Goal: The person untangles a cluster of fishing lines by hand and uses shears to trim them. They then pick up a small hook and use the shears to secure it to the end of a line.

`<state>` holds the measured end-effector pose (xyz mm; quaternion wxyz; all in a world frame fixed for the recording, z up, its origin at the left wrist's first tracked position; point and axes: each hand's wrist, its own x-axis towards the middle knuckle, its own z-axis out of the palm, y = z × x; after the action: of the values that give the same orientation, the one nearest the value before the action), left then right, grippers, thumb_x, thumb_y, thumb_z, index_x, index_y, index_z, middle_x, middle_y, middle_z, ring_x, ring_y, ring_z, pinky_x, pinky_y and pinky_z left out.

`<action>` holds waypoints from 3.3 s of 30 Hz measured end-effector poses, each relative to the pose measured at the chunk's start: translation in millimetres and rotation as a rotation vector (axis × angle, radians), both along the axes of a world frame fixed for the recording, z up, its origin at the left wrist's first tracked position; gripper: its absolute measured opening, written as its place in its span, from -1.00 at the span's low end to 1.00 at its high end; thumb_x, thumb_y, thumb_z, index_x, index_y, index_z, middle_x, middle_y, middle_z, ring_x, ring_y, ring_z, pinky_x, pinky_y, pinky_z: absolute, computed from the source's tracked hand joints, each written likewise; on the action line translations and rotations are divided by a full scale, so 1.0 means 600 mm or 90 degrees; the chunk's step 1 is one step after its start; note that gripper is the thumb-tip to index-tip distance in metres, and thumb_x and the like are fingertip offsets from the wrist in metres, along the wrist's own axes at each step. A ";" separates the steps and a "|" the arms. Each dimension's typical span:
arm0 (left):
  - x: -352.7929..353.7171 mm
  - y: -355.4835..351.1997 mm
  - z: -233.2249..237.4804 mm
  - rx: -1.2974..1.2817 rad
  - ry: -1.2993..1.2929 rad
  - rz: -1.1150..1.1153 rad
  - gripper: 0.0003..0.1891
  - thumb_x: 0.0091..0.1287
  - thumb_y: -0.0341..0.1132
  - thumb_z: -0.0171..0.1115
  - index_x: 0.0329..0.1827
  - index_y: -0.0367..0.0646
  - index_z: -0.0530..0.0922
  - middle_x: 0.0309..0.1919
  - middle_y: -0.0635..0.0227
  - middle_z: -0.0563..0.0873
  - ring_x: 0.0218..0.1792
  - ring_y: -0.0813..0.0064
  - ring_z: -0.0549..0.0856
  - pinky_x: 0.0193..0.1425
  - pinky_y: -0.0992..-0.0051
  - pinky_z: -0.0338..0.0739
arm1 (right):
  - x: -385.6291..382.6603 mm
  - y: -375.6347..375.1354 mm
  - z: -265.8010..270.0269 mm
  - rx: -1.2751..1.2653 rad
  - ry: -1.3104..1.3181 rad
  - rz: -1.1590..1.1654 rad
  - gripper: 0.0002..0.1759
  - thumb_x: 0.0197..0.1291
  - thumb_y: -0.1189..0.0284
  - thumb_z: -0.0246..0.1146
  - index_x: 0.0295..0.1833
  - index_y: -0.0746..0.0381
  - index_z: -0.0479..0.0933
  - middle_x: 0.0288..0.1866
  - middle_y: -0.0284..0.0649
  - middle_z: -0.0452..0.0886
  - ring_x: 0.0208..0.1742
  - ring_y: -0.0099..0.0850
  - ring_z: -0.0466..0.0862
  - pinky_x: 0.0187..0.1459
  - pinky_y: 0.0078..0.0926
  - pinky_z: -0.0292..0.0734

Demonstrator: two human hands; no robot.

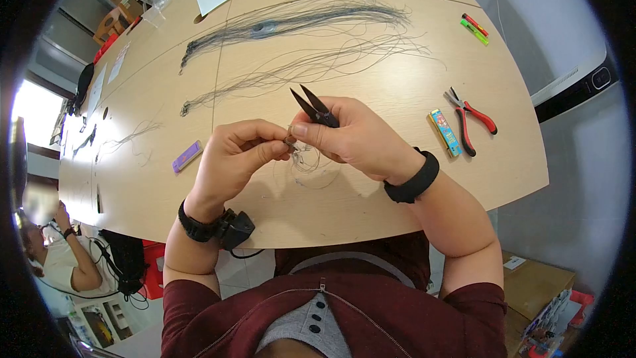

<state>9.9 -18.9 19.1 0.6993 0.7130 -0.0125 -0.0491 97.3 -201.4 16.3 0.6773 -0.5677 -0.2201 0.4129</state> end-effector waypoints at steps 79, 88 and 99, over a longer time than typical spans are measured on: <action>0.008 0.007 -0.009 -0.224 -0.026 0.098 -0.91 0.23 -0.45 0.20 -0.28 -0.29 0.53 -0.41 0.36 0.61 -0.36 0.60 0.58 -0.21 0.62 0.48 | -0.013 0.012 -0.012 0.041 -0.152 -0.090 -0.65 0.23 0.41 0.17 0.09 0.30 0.35 -0.29 -0.38 0.44 -0.32 -0.71 0.37 -0.30 -0.73 0.34; 0.005 0.007 -0.008 -0.232 -0.052 0.087 -0.92 0.23 -0.48 0.17 -0.25 -0.29 0.52 -0.38 0.36 0.61 -0.33 0.62 0.57 -0.20 0.62 0.47 | -0.029 0.018 -0.022 0.023 -0.300 -0.041 -0.63 0.21 0.37 0.20 0.06 0.33 0.38 -0.26 -0.30 0.52 -0.28 -0.62 0.46 -0.22 -0.65 0.40; 0.003 0.006 -0.006 -0.226 -0.070 0.093 -0.92 0.22 -0.51 0.16 -0.25 -0.28 0.51 -0.37 0.37 0.61 -0.33 0.63 0.57 -0.19 0.63 0.47 | -0.032 0.016 -0.009 -0.050 -0.382 -0.060 -0.66 0.15 0.34 0.26 -0.04 0.31 0.44 -0.32 -0.25 0.58 -0.38 -0.61 0.50 -0.35 -0.65 0.41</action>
<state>11.9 -15.1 15.5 0.8138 0.5794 -0.0071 0.0437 77.8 -191.6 11.1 0.5783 -0.6995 -0.3675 0.2029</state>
